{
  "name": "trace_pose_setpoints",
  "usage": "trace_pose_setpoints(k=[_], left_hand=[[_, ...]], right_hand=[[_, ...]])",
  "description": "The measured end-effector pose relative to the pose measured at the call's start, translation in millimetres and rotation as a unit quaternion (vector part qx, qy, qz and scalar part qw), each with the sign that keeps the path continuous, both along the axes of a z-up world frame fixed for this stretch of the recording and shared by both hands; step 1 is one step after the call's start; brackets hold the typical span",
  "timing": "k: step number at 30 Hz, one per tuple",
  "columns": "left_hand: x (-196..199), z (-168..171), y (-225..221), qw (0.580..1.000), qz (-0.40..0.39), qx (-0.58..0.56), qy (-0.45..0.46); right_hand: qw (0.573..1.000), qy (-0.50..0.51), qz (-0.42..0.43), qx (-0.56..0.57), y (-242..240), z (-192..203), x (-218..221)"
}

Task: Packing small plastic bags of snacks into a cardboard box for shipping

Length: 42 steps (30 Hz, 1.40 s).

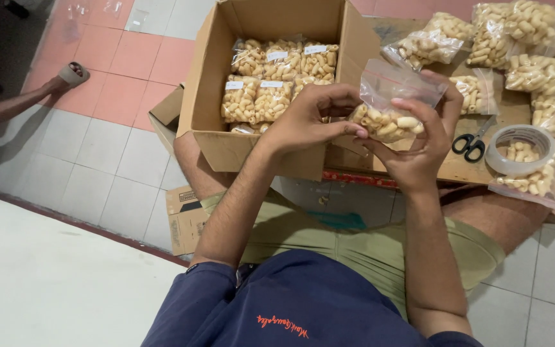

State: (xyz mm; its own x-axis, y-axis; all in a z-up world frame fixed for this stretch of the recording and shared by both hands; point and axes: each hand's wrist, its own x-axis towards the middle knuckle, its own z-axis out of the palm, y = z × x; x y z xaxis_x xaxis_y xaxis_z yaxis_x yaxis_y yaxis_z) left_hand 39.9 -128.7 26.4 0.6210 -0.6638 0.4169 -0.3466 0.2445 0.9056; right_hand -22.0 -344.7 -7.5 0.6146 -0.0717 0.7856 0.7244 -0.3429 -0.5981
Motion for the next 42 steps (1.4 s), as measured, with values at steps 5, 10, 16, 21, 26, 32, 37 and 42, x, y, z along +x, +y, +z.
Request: trace_pose_setpoints(k=[5,10,16,21,26,32,37,42], left_hand=[[-4.0,11.6,2.8,0.998,0.015,0.049,-0.02],[-1.2,5.3,2.1,0.998,0.03,0.059,-0.013],[2.0,-4.2,-1.7,0.998,0.048,-0.007,-0.026],[11.8,-18.9,-4.9,0.966,0.216,-0.014,-0.142],[4.3,-18.5,-5.2,0.976,0.144,0.0,-0.166],[-2.6,-12.5,-7.9,0.969,0.174,-0.005,-0.176],[-5.7,-6.9,-3.6,0.963,0.169,0.041,-0.205],[4.4,-32.4,-6.3,0.958,0.162,0.087,-0.221]], right_hand=[[1.0,-0.005,-0.018,-0.009,-3.7,-5.1,-1.3],[1.0,-0.023,-0.005,-0.012,-4.1,-4.1,2.3],[0.999,-0.022,0.031,0.021,-5.5,-25.7,10.7],[0.999,-0.005,0.023,0.044,-2.5,-38.2,6.3],[0.997,0.002,0.032,0.069,0.7,-60.1,11.6],[0.998,0.006,-0.022,0.051,-3.8,-69.6,11.2],[0.997,0.005,-0.054,0.046,-3.6,-78.6,15.6],[0.998,0.039,-0.047,0.004,-5.7,-68.7,14.5]])
